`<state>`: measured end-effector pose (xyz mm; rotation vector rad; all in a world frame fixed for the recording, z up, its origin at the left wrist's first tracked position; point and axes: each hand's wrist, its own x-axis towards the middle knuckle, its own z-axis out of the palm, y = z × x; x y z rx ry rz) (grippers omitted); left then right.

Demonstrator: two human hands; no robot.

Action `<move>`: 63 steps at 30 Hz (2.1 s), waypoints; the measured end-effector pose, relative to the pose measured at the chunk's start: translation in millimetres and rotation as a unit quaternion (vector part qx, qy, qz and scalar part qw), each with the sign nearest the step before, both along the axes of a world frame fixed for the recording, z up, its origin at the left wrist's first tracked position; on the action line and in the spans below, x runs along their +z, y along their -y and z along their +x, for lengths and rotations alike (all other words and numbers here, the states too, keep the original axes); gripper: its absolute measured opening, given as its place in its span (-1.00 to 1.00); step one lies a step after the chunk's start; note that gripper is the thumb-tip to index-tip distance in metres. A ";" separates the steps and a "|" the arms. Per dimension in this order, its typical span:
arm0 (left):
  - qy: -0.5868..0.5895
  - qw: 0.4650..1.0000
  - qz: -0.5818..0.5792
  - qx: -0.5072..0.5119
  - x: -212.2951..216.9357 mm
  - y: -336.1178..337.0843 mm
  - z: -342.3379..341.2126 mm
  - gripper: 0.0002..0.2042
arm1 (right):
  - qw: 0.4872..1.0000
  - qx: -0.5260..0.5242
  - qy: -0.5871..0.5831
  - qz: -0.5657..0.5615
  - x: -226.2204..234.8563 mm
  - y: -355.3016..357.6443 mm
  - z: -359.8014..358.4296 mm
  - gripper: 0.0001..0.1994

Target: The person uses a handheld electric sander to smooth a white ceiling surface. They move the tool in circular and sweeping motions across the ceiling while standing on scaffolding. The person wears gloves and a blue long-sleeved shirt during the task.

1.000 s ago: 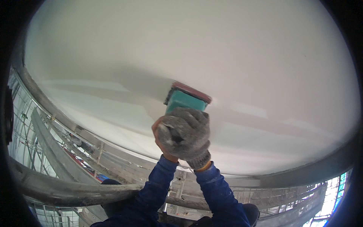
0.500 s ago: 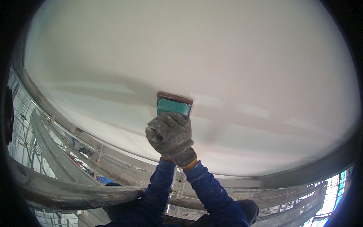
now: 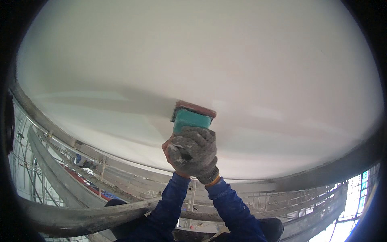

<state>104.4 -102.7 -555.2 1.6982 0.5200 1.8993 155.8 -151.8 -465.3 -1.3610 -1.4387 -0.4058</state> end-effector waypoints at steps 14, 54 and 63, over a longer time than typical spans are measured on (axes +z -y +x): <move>0.188 0.952 -0.203 -0.134 8.0 -75.0 -51.3 -0.49 | 0.998 0.050 0.025 -0.002 47.1 -66.7 -50.3 -0.79; -0.087 0.989 0.038 -0.116 30.9 -15.5 2.7 -0.30 | 0.994 -0.050 -0.066 0.076 7.9 20.3 27.8 -0.63; -0.192 0.958 0.114 -0.178 36.3 31.7 38.3 -0.27 | 0.981 -0.066 -0.147 0.109 -18.9 72.0 72.7 -0.75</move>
